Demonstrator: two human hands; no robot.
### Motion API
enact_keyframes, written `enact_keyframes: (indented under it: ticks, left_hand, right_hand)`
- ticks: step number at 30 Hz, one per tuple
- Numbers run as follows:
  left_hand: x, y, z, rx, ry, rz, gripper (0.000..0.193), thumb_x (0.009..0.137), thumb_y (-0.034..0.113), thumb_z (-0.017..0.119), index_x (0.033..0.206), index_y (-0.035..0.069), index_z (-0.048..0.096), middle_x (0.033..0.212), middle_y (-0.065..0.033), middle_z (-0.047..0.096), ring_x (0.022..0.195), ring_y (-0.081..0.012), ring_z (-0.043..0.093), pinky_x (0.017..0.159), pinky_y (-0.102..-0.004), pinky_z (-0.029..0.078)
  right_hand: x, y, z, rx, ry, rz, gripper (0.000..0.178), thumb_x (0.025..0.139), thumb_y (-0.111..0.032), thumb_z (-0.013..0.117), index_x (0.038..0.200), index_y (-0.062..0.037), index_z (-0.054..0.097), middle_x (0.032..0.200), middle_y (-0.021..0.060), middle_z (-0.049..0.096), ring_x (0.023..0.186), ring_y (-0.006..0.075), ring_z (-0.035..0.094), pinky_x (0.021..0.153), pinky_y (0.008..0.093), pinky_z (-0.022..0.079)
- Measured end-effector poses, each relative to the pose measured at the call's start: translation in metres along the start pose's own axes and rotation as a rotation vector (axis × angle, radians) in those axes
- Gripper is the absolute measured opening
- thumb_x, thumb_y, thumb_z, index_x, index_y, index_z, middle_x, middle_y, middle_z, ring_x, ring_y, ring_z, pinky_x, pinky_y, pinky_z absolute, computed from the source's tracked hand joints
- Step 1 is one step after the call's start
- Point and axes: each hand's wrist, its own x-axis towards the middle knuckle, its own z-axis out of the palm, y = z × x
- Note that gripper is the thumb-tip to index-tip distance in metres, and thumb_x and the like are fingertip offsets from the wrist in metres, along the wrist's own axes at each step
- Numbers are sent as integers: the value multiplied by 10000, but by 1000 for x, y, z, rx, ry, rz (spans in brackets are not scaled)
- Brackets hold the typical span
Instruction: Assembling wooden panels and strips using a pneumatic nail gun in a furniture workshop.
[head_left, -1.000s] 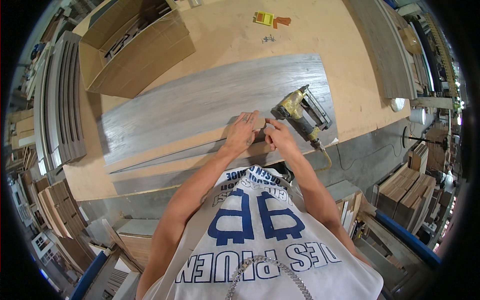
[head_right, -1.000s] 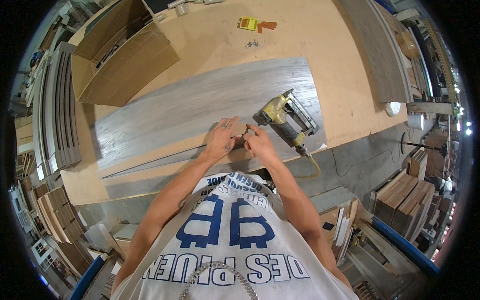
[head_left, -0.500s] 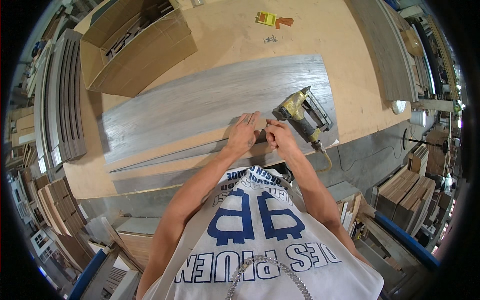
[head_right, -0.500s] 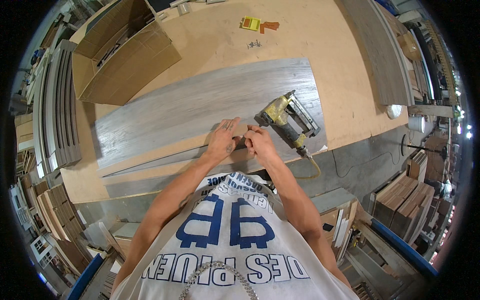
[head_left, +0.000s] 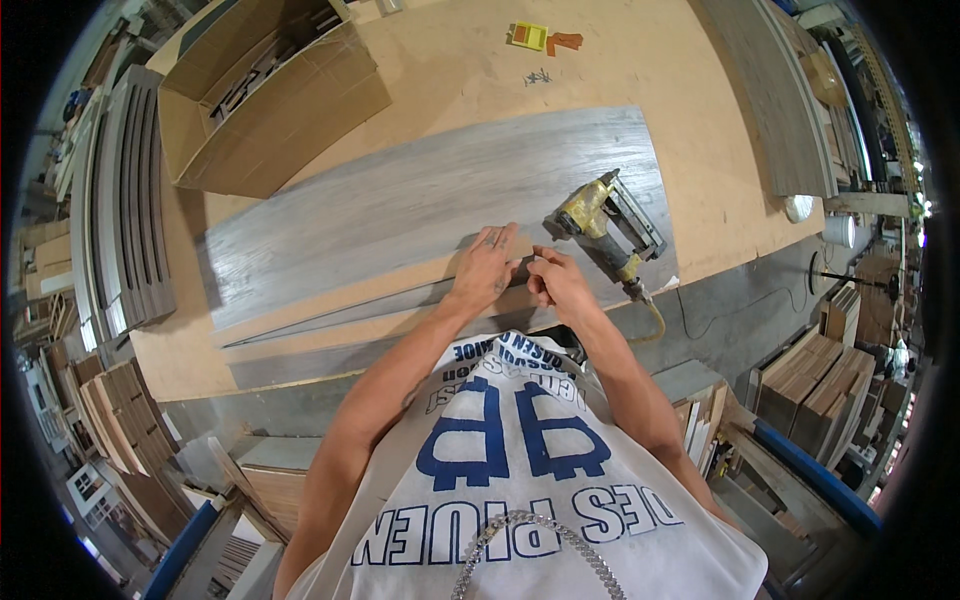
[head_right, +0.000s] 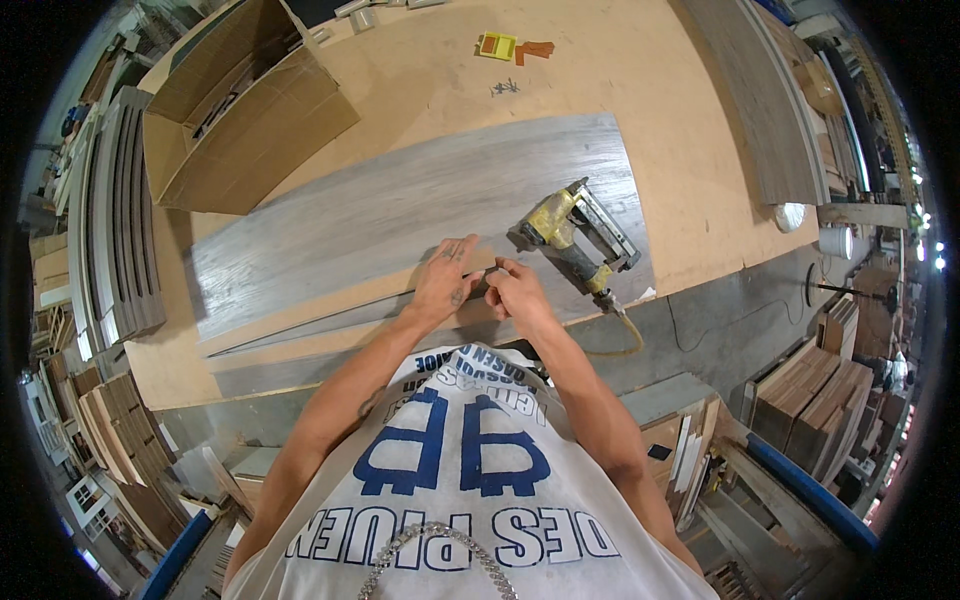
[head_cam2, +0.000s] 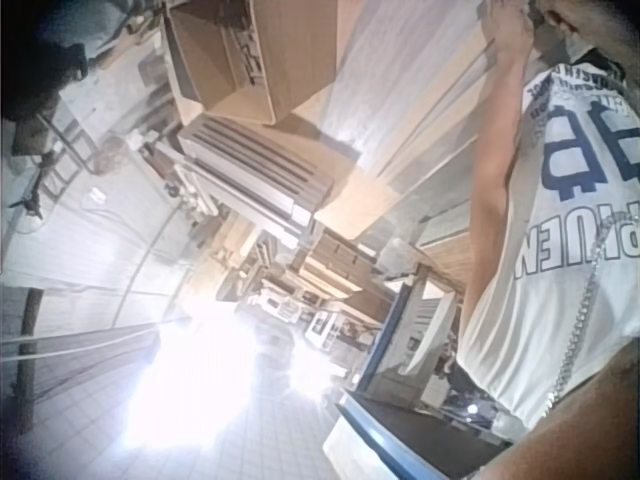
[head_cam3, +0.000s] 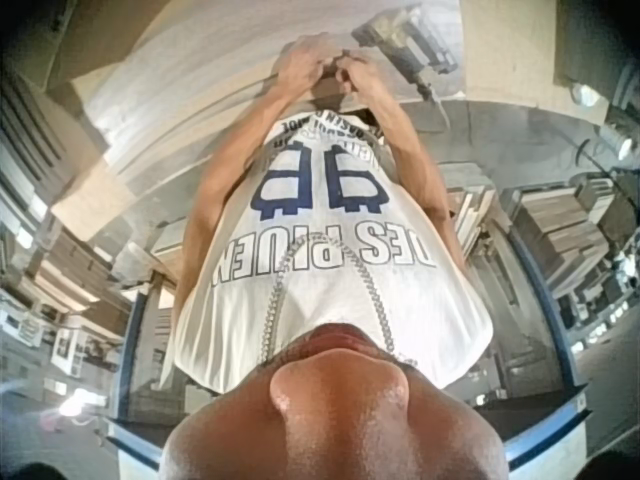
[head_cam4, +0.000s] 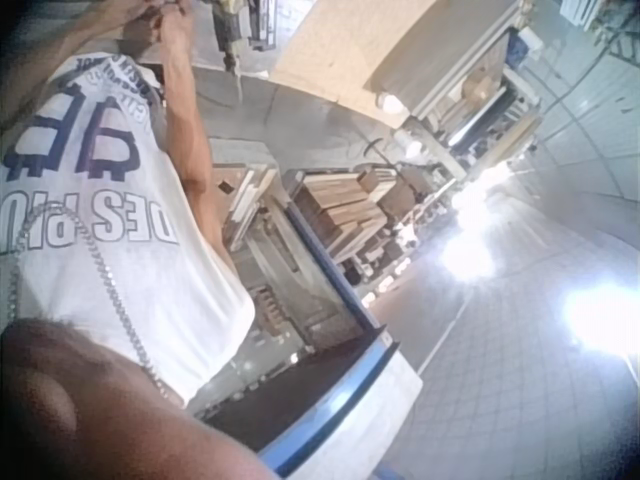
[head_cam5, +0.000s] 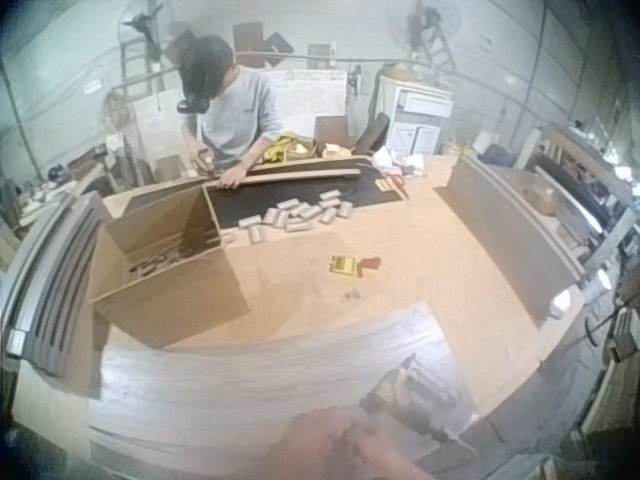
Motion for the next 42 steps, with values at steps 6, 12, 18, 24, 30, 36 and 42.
enact_keyframes:
  ticks: [6, 12, 18, 24, 30, 36, 42]
  left_hand:
    - [0, 0, -1, -2, -3, 13, 595, 818, 62, 652, 1358, -75, 442, 1256, -258, 574, 1185, -426, 505, 1015, -460, 434]
    - [2, 2, -3, -8, -29, 9, 652, 733, -18, 604, 1360, -71, 433, 1269, -257, 558, 1194, -424, 494, 1033, -457, 425]
    - [-1, -1, -3, -19, -14, 36, 638, 757, 13, 621, 1361, -65, 430, 1276, -249, 552, 1205, -419, 482, 1046, -450, 417]
    - [0, 0, -2, 18, 5, 54, 606, 813, 79, 632, 1367, -53, 425, 1266, -246, 556, 1195, -407, 491, 1044, -445, 415]
    - [0, 2, -5, -3, -33, 21, 603, 829, 102, 630, 1374, -43, 416, 1260, -236, 554, 1198, -397, 493, 1050, -436, 409]
    - [0, 5, -7, 8, -31, -1, 608, 809, 91, 632, 1364, -39, 420, 1267, -233, 549, 1215, -396, 487, 1047, -438, 413]
    - [-1, 5, -8, -44, -26, -6, 629, 796, 88, 633, 1371, -41, 414, 1286, -226, 545, 1226, -393, 483, 1062, -446, 405]
  right_hand:
    - [4, -5, 5, -14, 6, -10, 611, 890, -123, 566, 1455, 44, 404, 650, 54, 584, 462, 113, 458, 412, 277, 347]
    - [16, -10, 5, -8, -4, -60, 623, 892, -115, 562, 1481, 3, 396, 658, 59, 591, 461, 109, 451, 435, 269, 346]
    - [10, -8, 6, -93, -12, -61, 610, 918, -122, 565, 1487, 5, 384, 651, 55, 594, 451, 96, 451, 437, 262, 350]
    - [23, -6, -10, -755, 24, -387, 663, 839, -85, 617, 1468, -41, 415, 701, 100, 625, 578, 234, 584, 549, 356, 465]
    - [34, -34, -25, -1480, -42, -783, 619, 729, -73, 703, 1315, -34, 505, 1065, 174, 593, 884, 409, 641, 748, 479, 538]
    - [33, -43, -20, -1560, -150, -770, 553, 715, -75, 731, 1221, 4, 524, 1104, 170, 566, 917, 405, 639, 769, 475, 544]
    - [41, -41, -21, -1583, -180, -796, 549, 691, -84, 765, 1182, 17, 540, 1105, 158, 564, 914, 389, 641, 773, 469, 545]
